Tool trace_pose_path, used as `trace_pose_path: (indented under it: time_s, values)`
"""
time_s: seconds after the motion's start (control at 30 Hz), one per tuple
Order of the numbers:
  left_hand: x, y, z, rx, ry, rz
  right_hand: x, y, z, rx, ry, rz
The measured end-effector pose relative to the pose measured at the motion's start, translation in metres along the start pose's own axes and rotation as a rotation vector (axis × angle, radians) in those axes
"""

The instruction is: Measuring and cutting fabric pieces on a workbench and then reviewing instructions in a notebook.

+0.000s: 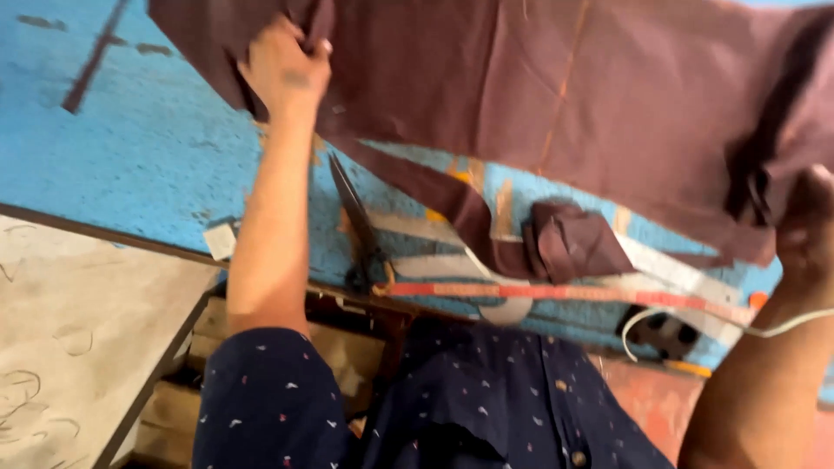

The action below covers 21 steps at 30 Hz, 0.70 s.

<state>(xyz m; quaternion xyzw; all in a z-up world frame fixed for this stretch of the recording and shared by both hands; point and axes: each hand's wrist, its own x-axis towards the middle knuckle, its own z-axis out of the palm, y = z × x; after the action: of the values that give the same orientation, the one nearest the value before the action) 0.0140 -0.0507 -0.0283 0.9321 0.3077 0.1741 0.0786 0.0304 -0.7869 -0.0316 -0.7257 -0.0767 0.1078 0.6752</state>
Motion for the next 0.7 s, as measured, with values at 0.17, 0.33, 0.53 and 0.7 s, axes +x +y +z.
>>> trace_pose_path:
  time_s: [0.17, 0.33, 0.53, 0.7]
  values:
    - [0.004, 0.019, 0.029, -0.239, 0.081, 0.249, 0.024, 0.06, -0.03, 0.133, 0.419, 0.311]
    - [-0.086, 0.192, -0.08, -0.798, -0.086, 0.305, 0.001, -0.095, 0.146, 0.299, 0.271, 0.118]
    - [-0.173, 0.272, -0.049, -1.23, -0.516, 0.627, 0.016, -0.119, 0.206, 0.718, 0.15, 0.237]
    - [-0.092, 0.165, -0.074, -0.868, -0.414, 0.415, 0.027, -0.084, 0.173, 0.28, 0.248, 0.209]
